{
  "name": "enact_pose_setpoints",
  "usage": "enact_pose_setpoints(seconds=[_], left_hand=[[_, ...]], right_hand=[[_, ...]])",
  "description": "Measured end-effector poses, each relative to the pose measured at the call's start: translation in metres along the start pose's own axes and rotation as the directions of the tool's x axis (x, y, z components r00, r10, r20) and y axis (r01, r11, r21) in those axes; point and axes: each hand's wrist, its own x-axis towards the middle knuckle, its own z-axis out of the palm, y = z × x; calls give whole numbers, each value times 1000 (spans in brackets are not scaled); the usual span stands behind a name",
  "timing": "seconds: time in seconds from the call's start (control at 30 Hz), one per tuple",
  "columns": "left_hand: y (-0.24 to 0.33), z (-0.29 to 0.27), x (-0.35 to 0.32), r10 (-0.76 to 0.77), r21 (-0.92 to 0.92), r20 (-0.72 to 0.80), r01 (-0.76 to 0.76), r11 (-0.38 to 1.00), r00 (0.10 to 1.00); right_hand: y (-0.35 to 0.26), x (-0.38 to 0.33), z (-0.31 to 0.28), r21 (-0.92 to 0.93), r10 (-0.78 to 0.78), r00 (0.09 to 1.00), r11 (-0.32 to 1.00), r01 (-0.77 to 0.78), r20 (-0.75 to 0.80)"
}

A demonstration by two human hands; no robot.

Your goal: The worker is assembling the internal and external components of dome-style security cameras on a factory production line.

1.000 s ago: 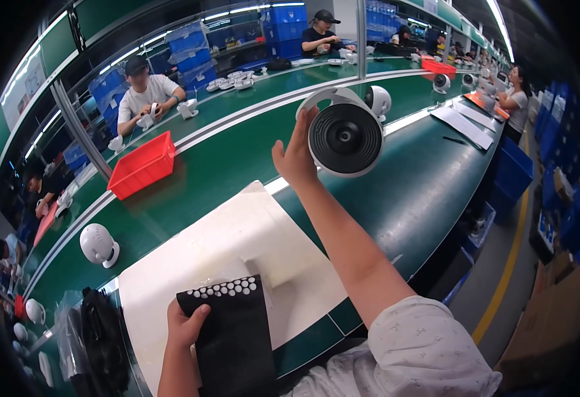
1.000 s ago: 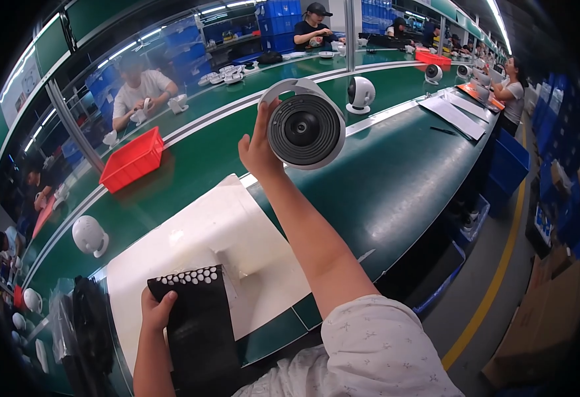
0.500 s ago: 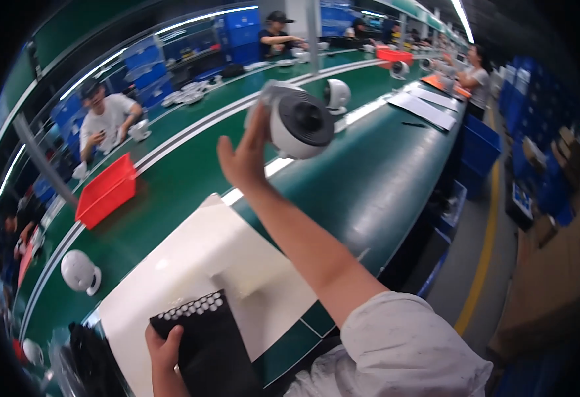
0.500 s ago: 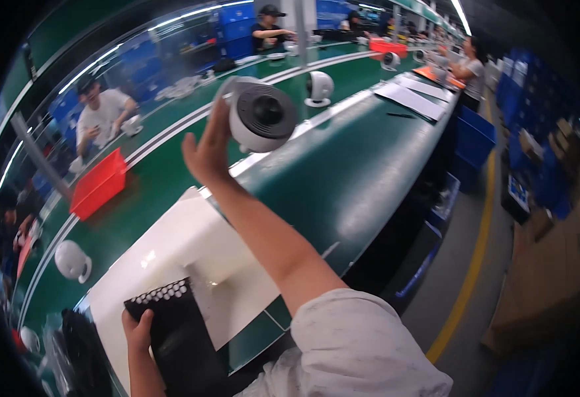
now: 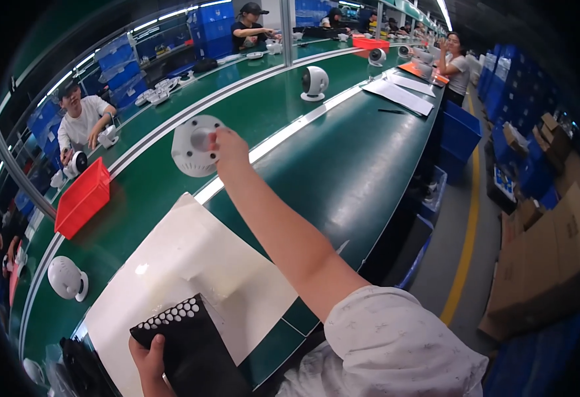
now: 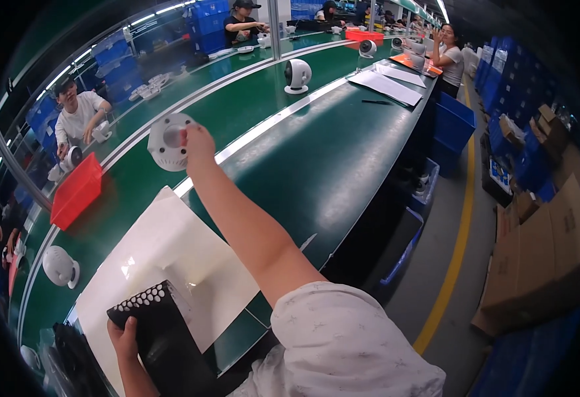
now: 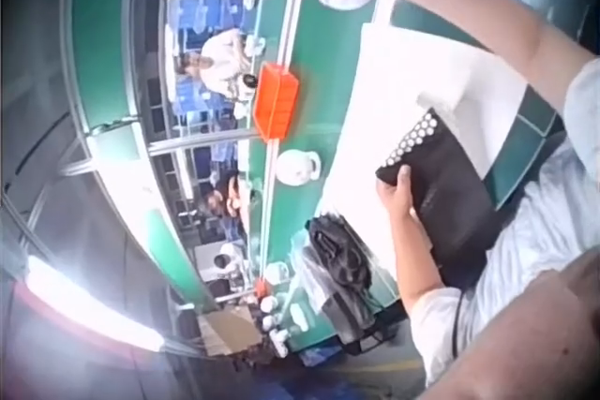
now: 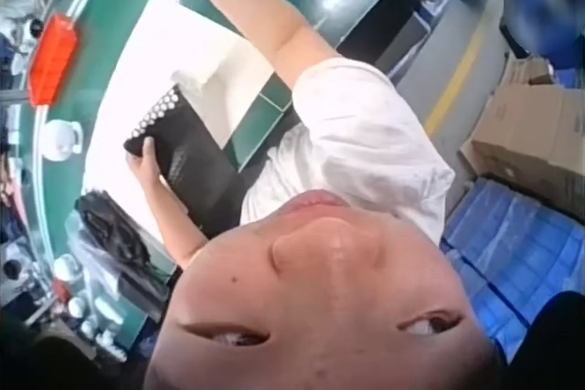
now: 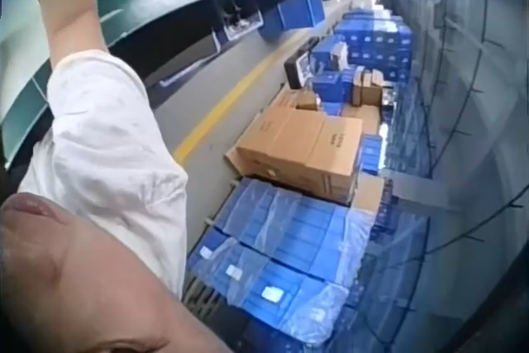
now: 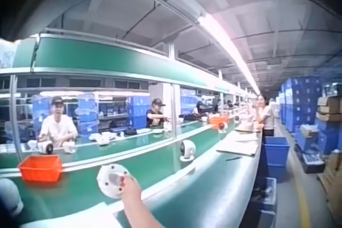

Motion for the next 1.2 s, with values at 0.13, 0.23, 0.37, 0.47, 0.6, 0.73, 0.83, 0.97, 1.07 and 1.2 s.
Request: enact_pose_setpoints(seconds=[0.13, 0.23, 0.37, 0.47, 0.6, 0.73, 0.83, 0.97, 1.07, 1.2], left_hand=[[3, 0, -1, 18, -5, -8, -18, 1000, 1000], [8, 4, -2, 33, -33, -39, -35, 999, 999], [4, -7, 7, 15, 9, -15, -15, 1000, 1000], [11, 2, 12, -63, 10, -44, 63, 998, 997], [12, 1, 13, -56, 256, -135, 90, 963, 989], [13, -6, 16, 284, 481, -223, -148, 864, 933], [51, 9, 22, 548, 361, -397, -424, 831, 736], [83, 24, 6, 441, 83, -329, -440, 894, 835], [54, 12, 13, 198, -223, -552, -372, 901, 810], [39, -12, -2, 211, 0, -624, -270, 963, 753]], right_hand=[[-7, -17, 9, -156, -1, 998, 988, 12, 68], [-15, -21, 12, -81, -8, 987, 996, 21, 160], [-25, -38, 22, -142, -36, 966, 987, 74, 257], [-31, -48, 26, -181, -36, 909, 976, 121, 416], [-33, -60, 31, -253, 80, 840, 965, 69, 536], [-15, -86, 42, -205, 136, 589, 978, 52, 797], [-34, -149, 62, -549, 413, 478, 815, 187, 776], [-39, -205, 59, -244, 136, 289, 892, 381, 948], [-49, -202, 48, -218, 85, 255, 802, 557, 963], [-48, -211, 49, -123, -42, 233, 751, 649, 972]])
